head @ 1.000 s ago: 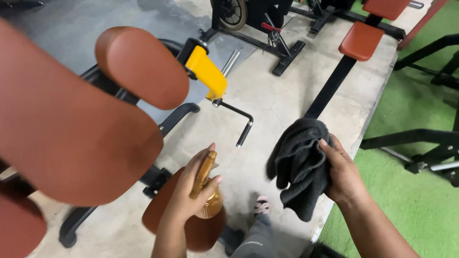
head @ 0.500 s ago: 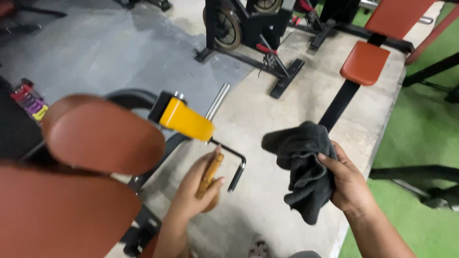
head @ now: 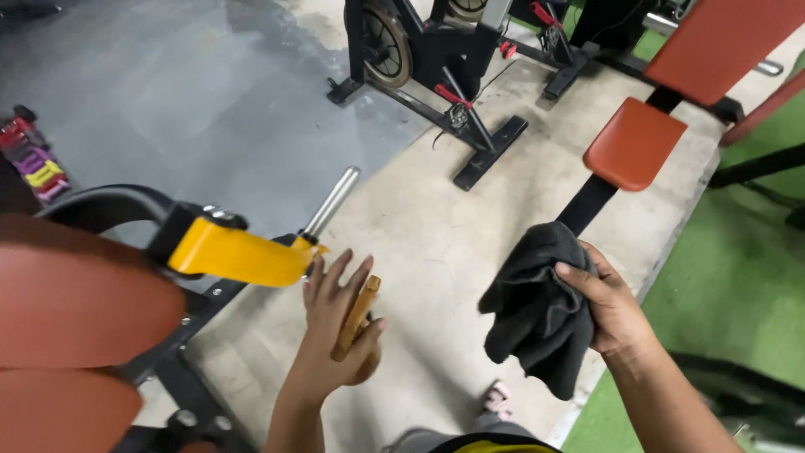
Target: Cleaning gym equipment with spray and a cloth.
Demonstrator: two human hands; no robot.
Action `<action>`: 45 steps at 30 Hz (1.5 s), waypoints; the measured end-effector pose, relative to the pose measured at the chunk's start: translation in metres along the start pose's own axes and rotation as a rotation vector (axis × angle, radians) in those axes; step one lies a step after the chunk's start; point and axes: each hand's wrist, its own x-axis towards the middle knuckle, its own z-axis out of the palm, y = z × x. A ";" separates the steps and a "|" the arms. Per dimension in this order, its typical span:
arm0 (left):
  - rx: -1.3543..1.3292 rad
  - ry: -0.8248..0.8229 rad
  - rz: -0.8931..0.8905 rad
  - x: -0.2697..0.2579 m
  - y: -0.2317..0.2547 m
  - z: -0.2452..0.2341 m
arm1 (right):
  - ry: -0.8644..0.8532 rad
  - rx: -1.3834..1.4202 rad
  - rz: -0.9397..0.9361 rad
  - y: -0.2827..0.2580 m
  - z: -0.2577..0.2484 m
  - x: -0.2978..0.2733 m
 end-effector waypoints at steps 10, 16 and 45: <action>0.043 0.065 -0.108 0.100 0.058 0.071 | 0.029 0.008 0.016 -0.052 -0.087 0.129; 0.014 0.055 -0.137 0.147 0.042 0.086 | 0.089 0.097 0.149 -0.040 -0.088 0.209; -0.031 0.282 -0.370 0.466 -0.282 0.029 | -0.611 -0.915 -0.441 -0.129 0.247 0.677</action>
